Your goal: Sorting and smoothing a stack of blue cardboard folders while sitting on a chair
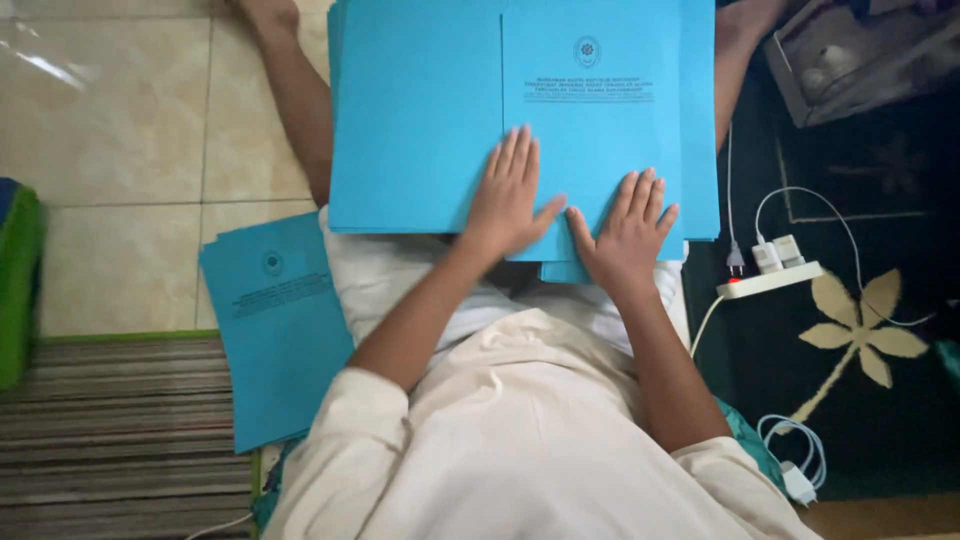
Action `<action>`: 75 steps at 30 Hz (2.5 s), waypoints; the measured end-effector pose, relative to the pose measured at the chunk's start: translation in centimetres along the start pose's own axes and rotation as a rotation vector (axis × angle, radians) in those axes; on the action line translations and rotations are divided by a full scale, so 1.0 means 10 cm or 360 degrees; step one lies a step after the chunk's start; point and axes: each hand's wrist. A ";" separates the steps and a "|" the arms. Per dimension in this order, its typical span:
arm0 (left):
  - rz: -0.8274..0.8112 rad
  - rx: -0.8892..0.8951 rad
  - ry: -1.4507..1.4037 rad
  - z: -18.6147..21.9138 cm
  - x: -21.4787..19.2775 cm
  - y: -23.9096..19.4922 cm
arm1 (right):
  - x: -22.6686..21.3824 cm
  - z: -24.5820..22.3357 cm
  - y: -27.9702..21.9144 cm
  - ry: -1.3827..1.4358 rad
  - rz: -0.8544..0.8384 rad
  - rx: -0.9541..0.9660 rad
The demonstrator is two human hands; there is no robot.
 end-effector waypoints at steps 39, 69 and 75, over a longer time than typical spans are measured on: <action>-0.0074 -0.2627 -0.0785 -2.82 -1.27 -4.00 | -0.79 0.20 -0.23 0.0636 -0.0585 -0.0468; 0.0191 -0.0106 -0.0561 -0.61 -1.43 -1.32 | -1.05 0.17 -0.25 0.0882 -0.0407 -0.0420; 0.0081 0.0230 -0.0439 -0.27 -0.80 -0.80 | -1.04 0.15 -0.28 0.0864 -0.0385 -0.0421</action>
Point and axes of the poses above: each hand's wrist, its own y-axis towards the middle knuckle, its own x-axis out of the palm, z = x × y, and after that the axes turned 11 degrees about -x, right-handed
